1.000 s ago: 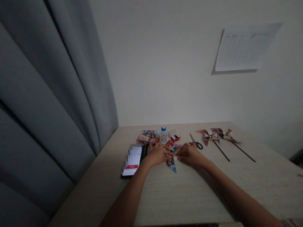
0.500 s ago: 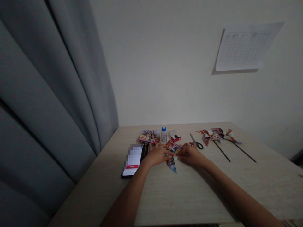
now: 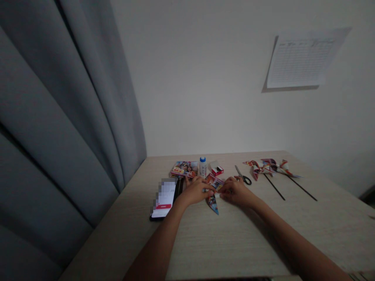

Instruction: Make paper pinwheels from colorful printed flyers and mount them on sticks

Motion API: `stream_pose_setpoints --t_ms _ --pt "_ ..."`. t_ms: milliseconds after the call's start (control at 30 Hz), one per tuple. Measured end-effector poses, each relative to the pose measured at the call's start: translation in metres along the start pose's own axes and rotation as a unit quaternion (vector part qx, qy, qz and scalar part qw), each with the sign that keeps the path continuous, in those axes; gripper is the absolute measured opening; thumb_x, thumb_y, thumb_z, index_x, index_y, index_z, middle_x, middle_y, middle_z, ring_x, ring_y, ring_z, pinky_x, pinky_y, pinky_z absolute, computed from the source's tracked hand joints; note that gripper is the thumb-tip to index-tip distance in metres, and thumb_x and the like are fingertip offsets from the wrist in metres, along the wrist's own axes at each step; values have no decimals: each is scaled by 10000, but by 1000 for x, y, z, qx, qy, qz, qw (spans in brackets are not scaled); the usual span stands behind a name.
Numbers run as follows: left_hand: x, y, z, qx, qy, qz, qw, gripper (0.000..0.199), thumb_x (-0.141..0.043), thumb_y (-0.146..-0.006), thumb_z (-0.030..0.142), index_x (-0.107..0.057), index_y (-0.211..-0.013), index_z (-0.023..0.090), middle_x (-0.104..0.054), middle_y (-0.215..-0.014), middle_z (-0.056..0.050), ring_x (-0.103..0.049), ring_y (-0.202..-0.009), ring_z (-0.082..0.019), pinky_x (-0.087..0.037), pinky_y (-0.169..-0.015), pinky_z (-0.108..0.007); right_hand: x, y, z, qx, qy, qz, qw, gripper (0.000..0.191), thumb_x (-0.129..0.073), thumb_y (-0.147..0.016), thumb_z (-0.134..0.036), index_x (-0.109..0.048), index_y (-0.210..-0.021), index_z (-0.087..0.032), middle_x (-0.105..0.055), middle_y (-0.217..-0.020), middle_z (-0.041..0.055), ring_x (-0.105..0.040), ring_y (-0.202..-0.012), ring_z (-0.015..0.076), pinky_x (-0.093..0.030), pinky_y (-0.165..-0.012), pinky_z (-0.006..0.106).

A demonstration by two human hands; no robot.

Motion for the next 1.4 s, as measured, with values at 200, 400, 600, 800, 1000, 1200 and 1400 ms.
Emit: stream_pose_setpoints --t_ms 200,400,600,800,1000,1200,1400 --pt "-2 0 -1 0 -3 3 1000 276 -573 -943 527 -717 -1172 473 -557 -1371 -17 -369 -1383 -318 26 -1159 -719 0 0 0 -10 -5 -4 1000 166 -693 -855 -363 -788 -979 -306 -771 -1007 50 -591 -1126 293 -206 -1108 597" --pt "-1 1 1 14 -14 -7 1000 285 -525 -962 548 -695 -1187 506 -559 -1363 -4 -341 -1402 -317 35 -1144 -742 0 -1 0 -4 -3 -8 1000 180 -680 -864 -379 -787 -995 -317 -766 -1033 55 -583 -1139 299 -191 -1109 615" --pt "-1 1 1 9 -16 -14 1000 278 -543 -957 533 -704 -1180 492 -549 -1373 -13 -335 -1400 -320 37 -1143 -737 1 -1 -1 5 -3 -5 1000 189 -669 -877 -399 -789 -983 -298 -764 -977 52 -606 -1090 282 -239 -1100 572" --pt "-2 1 -1 -4 3 3 1000 256 -592 -940 483 -714 -1164 467 -563 -1352 -28 -365 -1383 -317 4 -1133 -749 1 -1 5 32 -8 -2 999 229 -635 -905 -398 -781 -1040 -284 -734 -1029 58 -615 -1061 267 -373 -1006 467" --pt "-4 -2 -3 -9 31 25 999 278 -599 -933 481 -713 -1183 440 -585 -1332 -41 -396 -1360 -312 -72 -1160 -697 1 1 9 49 -36 3 998 269 -655 -888 -376 -764 -1099 -249 -696 -1127 89 -610 -1099 260 -444 -975 394" --pt "-5 -2 -3 -16 20 18 1000 320 -578 -944 488 -685 -1241 432 -570 -1348 -33 -374 -1377 -301 -56 -1187 -651 2 2 8 60 -17 -11 998 268 -663 -878 -361 -763 -1097 -245 -698 -1131 86 -620 -1078 260 -448 -972 397" --pt "-5 3 -2 2 -7 -2 1000 279 -585 -945 487 -695 -1202 469 -526 -1408 -8 -322 -1423 -321 48 -1143 -728 4 1 6 61 -4 -23 998 274 -638 -899 -379 -760 -1110 -254 -707 -1114 81 -628 -1064 258 -434 -980 409"
Point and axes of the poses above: each hand's wrist, its own y-axis away from the middle knuckle, its own x-axis out of the back of the hand, z = x × y, the point moved 7 cm from there along -y, towards the middle knuckle
